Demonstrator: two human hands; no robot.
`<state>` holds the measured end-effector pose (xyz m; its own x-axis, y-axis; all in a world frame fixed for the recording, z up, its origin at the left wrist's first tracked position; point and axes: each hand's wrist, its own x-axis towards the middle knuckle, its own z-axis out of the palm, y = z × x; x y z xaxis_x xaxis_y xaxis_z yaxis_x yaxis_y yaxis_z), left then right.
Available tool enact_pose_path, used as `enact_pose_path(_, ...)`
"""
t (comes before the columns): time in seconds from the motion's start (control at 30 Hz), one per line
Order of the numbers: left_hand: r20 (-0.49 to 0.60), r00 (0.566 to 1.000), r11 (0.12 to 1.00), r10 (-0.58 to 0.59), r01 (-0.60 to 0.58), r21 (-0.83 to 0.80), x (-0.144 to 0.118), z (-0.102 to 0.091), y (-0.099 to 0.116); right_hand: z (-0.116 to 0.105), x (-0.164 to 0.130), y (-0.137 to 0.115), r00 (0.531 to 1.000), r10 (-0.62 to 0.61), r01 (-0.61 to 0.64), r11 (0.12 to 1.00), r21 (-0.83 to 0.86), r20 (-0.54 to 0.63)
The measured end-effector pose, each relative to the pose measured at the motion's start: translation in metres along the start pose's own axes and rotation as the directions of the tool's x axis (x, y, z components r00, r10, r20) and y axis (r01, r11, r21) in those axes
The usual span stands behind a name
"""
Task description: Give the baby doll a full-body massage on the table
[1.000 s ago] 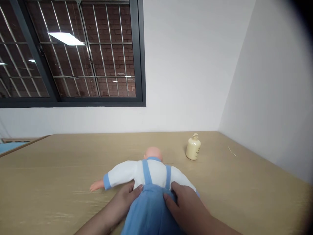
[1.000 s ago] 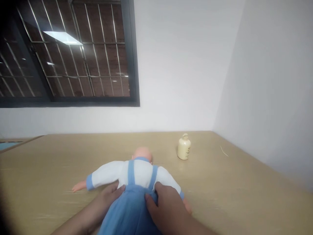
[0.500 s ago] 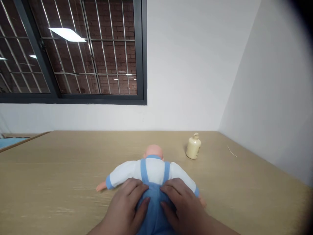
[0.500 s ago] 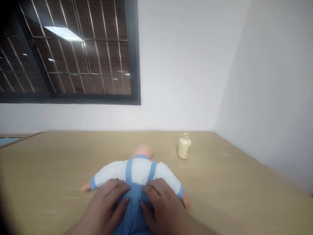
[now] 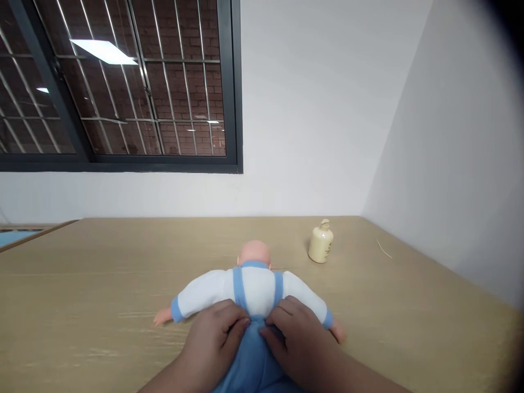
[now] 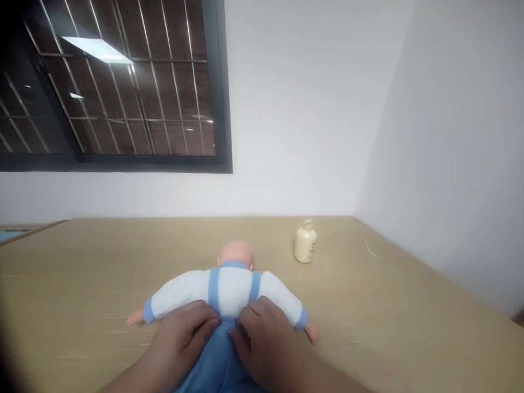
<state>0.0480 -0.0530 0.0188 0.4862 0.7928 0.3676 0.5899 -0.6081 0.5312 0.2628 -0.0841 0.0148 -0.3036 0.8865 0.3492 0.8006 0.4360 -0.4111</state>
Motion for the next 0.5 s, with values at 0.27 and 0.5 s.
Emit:
enact_pose_path(0.27, -0.181, 0.954, 0.946, 0.239, -0.186, 0.265, -0.0086, 0.0088, -0.0017, 0.0087, -0.0067, -0.0007, 0.978, -0.102, 0.112, 0.993, 0.044, -0.182)
enact_pose_path(0.5, -0.096, 0.972, 0.941, 0.213, -0.178, 0.289, -0.0055, 0.0040, -0.0026, 0.0070, -0.0033, 0.0003, 0.987, -0.128, 0.138, 0.984, 0.110, -0.092)
